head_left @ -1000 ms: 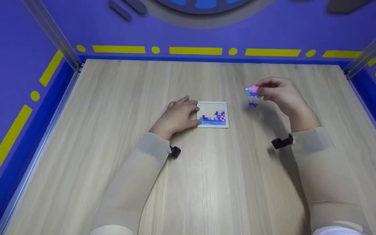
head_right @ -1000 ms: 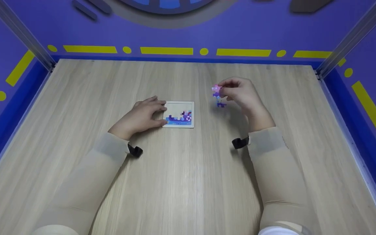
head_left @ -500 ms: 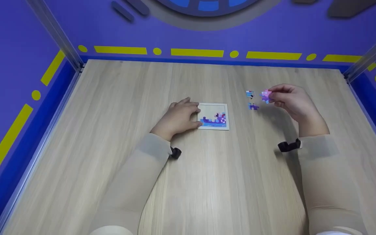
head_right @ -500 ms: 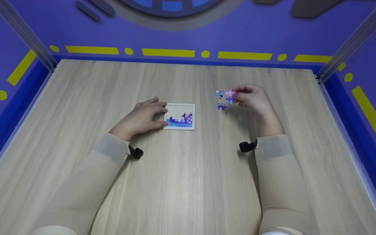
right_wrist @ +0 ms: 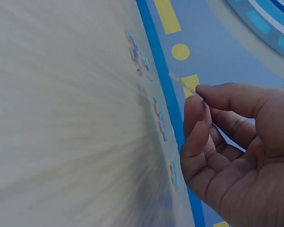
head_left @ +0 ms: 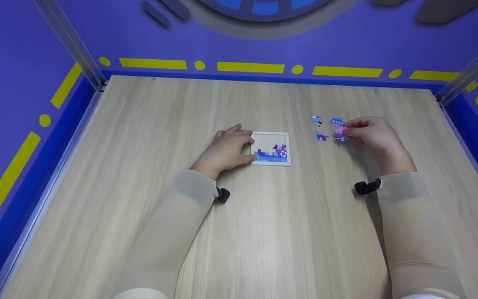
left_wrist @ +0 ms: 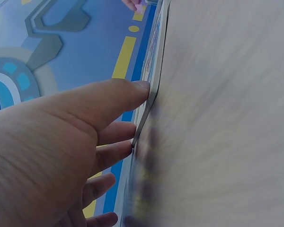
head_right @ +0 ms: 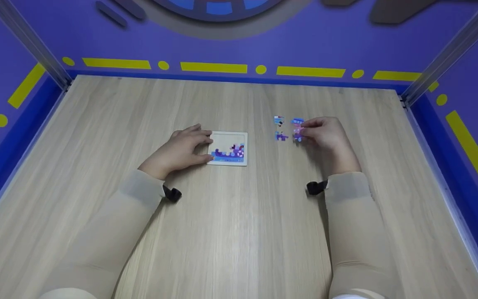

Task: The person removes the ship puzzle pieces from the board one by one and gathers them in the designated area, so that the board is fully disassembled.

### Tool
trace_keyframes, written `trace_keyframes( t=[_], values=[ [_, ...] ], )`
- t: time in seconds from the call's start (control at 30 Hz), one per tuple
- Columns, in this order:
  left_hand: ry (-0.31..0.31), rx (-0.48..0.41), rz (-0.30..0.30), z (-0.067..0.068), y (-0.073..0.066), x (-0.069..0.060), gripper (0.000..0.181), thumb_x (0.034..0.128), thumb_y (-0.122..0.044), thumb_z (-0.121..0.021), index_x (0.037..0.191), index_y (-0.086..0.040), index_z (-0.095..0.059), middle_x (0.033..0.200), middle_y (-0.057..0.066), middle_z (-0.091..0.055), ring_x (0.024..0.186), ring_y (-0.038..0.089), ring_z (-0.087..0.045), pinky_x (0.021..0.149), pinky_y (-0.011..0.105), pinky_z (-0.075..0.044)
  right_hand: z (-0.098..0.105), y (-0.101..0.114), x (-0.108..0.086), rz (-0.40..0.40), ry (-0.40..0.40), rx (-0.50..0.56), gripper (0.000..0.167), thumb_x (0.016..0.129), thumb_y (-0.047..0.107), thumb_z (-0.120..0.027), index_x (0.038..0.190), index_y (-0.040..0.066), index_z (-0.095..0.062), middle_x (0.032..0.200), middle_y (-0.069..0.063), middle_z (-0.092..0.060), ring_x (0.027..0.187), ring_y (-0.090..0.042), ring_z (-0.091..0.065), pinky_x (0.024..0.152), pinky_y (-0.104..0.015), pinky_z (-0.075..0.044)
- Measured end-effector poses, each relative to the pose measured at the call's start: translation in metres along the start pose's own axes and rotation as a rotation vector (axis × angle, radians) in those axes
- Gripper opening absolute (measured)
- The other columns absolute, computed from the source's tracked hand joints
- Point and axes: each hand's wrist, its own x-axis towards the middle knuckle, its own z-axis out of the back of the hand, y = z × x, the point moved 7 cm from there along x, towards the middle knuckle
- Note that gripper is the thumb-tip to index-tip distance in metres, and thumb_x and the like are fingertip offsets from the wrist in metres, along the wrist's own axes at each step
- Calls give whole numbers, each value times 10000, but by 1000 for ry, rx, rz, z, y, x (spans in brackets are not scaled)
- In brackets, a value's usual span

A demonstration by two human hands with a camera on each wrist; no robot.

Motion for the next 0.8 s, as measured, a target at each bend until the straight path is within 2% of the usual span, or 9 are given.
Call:
trace_keyframes(
  t=[0.23,0.4,0.63,0.8],
  values=[
    [-4,1,0,0,0,0,593,1062,-481,-777,1558,-170,-684,1783,14,-513,1769,333,-278,1412,619,-243,-4,-5,3,-6,-11,-92,413,1118,266,-739,1451,23,-708,1063,140,-779,973,-118,-704,844,-249,-606],
    [-3,8,-1,0,-1,0,589,1062,-479,-780,1555,-172,-687,1781,17,-516,1767,338,-283,1408,610,-256,-4,-6,5,1,-33,-154,379,1127,255,-723,1416,11,-717,1117,32,-761,967,-161,-687,815,-244,-601],
    [2,0,8,0,-1,0,584,1059,-466,-783,1554,-171,-690,1780,18,-517,1770,334,-276,1409,609,-258,-5,-8,6,-2,-46,-227,358,1141,245,-693,1418,18,-714,1253,-124,-717,1066,-264,-657,831,-236,-591],
    [0,-3,6,1,-1,-1,575,1063,-464,-780,1551,-172,-692,1780,15,-516,1772,331,-271,1412,616,-253,-5,-8,8,0,-55,-245,332,1140,216,-685,1399,11,-722,1254,-142,-696,1066,-282,-631,824,-248,-587]
  ],
)
